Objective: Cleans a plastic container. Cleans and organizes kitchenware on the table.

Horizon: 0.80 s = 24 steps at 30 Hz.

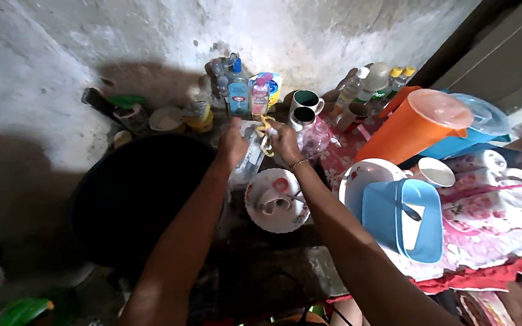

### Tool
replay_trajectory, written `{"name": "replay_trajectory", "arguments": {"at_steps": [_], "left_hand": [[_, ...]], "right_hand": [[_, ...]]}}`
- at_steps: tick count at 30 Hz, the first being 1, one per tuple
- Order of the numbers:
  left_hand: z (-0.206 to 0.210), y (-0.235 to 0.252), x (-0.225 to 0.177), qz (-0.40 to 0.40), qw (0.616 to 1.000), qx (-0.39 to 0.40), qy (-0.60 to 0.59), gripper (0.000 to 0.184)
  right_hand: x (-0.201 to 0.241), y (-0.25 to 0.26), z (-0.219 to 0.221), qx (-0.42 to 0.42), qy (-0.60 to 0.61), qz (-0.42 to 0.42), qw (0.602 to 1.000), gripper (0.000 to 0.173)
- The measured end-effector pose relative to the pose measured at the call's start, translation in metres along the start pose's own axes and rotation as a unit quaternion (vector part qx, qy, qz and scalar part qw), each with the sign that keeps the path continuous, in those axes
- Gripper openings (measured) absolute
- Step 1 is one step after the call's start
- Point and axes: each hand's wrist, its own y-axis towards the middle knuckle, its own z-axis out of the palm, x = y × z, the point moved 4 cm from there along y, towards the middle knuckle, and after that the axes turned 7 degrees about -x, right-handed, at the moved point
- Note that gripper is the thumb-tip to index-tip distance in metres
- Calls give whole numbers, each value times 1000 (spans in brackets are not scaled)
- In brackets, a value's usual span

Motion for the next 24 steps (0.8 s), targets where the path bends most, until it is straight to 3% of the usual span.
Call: {"name": "replay_trajectory", "arguments": {"at_steps": [2, 7, 10, 13, 16, 18, 21, 24], "left_hand": [[2, 1, 1, -8, 1000, 14, 1, 45], [6, -4, -7, 11, 998, 52, 46, 48], [6, 0, -3, 14, 999, 40, 31, 44], [5, 1, 1, 28, 999, 1, -17, 42], [4, 2, 1, 27, 999, 10, -40, 49], [5, 2, 4, 9, 998, 39, -53, 51], [17, 5, 11, -12, 996, 86, -32, 51], [19, 3, 4, 22, 997, 76, 8, 48]], "right_hand": [[9, 5, -2, 36, -28, -7, 999, 34], [46, 8, -2, 79, -41, -165, 982, 31], [22, 7, 0, 47, 36, -90, 994, 30], [-21, -4, 5, -8, 129, 63, 990, 25], [-24, -8, 7, -34, 135, 127, 982, 25], [-7, 0, -1, -5, 58, 83, 995, 29], [21, 5, -6, 18, -13, -93, 995, 28], [36, -3, -4, 61, 10, -128, 990, 29]]}}
